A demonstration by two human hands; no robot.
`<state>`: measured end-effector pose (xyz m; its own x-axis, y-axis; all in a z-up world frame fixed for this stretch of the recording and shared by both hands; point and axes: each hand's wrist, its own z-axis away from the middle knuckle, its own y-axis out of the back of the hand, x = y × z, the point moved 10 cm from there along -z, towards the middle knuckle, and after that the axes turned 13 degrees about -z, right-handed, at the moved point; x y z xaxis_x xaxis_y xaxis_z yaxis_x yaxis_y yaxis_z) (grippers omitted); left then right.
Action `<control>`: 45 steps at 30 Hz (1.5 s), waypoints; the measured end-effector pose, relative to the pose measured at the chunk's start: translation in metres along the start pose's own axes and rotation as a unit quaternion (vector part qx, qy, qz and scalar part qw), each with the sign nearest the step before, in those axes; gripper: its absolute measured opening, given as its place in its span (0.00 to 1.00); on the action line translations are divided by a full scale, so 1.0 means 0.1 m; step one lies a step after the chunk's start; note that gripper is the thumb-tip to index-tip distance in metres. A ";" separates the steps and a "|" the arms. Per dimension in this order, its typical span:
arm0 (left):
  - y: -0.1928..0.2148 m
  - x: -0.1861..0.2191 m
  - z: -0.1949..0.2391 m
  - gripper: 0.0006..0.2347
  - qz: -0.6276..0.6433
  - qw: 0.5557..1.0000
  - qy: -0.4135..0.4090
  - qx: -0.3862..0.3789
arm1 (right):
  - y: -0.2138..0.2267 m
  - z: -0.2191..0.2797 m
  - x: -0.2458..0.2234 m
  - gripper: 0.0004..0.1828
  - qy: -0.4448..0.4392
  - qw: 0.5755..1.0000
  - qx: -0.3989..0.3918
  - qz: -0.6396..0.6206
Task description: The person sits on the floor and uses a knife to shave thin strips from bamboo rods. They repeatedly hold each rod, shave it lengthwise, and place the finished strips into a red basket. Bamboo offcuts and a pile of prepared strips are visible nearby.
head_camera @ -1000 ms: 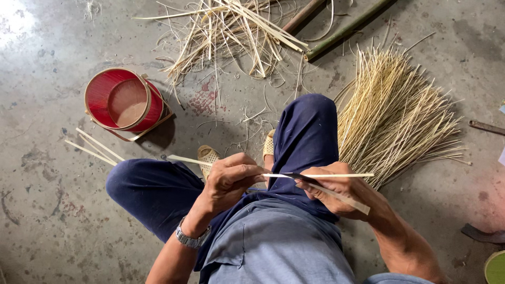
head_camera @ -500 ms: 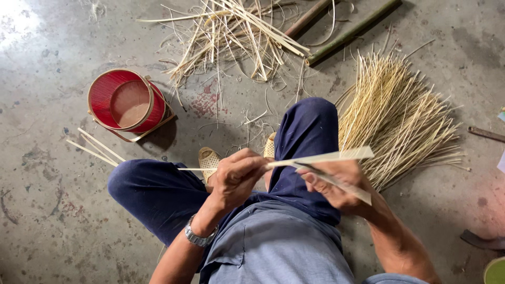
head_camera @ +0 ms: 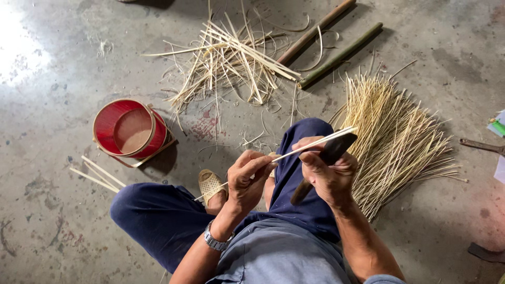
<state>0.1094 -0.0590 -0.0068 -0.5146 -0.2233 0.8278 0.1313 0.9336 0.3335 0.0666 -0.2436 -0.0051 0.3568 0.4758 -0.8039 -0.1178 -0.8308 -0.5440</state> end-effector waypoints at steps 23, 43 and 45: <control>0.42 1.80 -0.79 0.18 -0.245 0.913 -0.317 -0.081 | -0.56 -0.32 -0.52 0.03 0.120 0.968 -0.081 -0.203; 0.46 0.37 -0.04 0.05 -0.195 0.967 -0.116 0.112 | -0.43 0.08 0.88 0.02 -0.135 0.970 0.037 -0.196; 0.47 0.24 -0.01 0.04 -0.187 0.972 -0.078 0.120 | -0.45 0.06 0.88 0.02 -0.132 0.972 0.033 -0.190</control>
<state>0.1042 -0.0209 0.0297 -0.6137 -0.5321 0.5833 -0.2816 0.8377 0.4679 0.0977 -0.1630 -0.0526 0.1369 0.8093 -0.5712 -0.0870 -0.5646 -0.8208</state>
